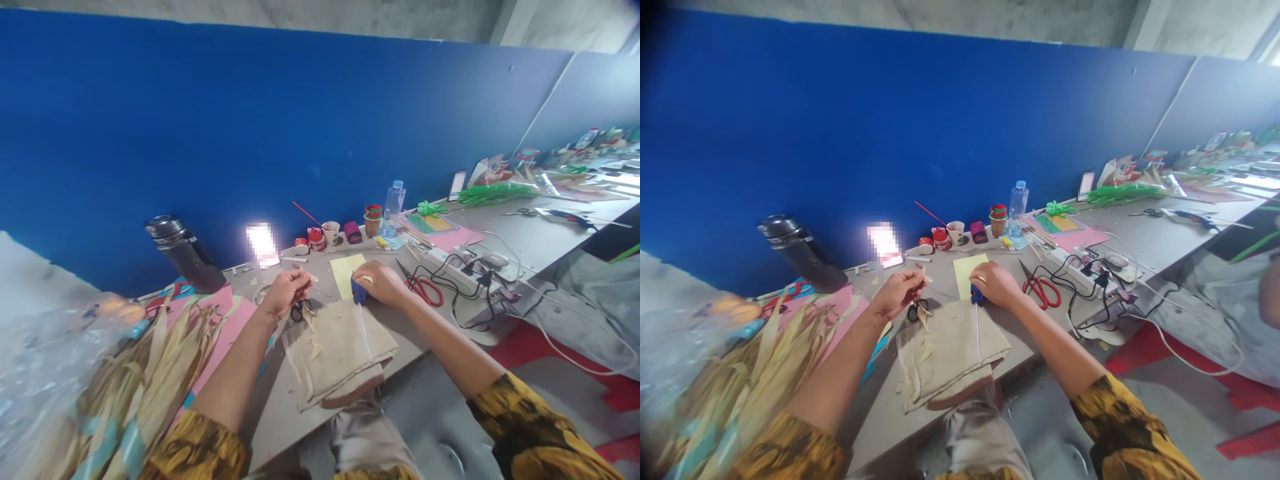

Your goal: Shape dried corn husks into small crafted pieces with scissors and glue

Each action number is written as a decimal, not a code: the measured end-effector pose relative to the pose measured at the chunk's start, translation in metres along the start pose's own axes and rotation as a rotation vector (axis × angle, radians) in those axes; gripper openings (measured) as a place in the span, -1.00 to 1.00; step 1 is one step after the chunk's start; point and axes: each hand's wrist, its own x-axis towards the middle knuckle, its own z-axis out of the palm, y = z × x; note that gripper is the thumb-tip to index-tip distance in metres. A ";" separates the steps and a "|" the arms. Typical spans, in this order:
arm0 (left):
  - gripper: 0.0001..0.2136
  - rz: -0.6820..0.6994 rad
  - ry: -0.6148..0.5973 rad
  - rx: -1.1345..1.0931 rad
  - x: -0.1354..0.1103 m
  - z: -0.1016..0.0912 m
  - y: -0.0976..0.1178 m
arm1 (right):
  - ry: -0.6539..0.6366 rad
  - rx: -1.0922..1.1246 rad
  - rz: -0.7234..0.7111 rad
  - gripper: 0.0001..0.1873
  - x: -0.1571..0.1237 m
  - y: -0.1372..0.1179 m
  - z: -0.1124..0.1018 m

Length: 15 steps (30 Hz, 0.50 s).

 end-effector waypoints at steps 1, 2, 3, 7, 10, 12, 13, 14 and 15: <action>-0.72 0.034 0.004 0.089 -0.001 0.001 0.001 | 0.045 0.132 -0.008 -0.79 0.007 -0.012 -0.001; -0.74 0.063 0.003 0.186 -0.002 0.002 0.002 | 0.062 0.262 -0.001 -0.80 0.014 -0.025 0.000; -0.75 0.086 -0.003 0.279 -0.004 0.003 0.004 | 0.051 0.365 -0.006 -0.81 0.021 -0.036 0.001; -0.78 0.118 -0.050 0.458 -0.013 0.005 0.014 | -0.028 0.462 -0.021 -0.89 0.044 -0.066 0.008; -0.78 0.133 -0.071 0.461 -0.019 0.004 0.018 | -0.139 0.490 -0.037 -0.88 0.051 -0.070 0.011; -0.78 0.126 -0.083 0.442 -0.020 0.003 0.019 | -0.190 0.518 -0.058 -0.84 0.054 -0.068 0.013; -0.79 0.120 -0.086 0.433 -0.020 0.002 0.018 | -0.214 0.533 -0.064 -0.82 0.055 -0.067 0.013; -0.79 0.113 -0.086 0.424 -0.020 0.002 0.018 | -0.239 0.553 -0.063 -0.81 0.055 -0.067 0.014; -0.79 0.105 -0.083 0.420 -0.020 0.002 0.017 | -0.264 0.577 -0.057 -0.80 0.056 -0.066 0.015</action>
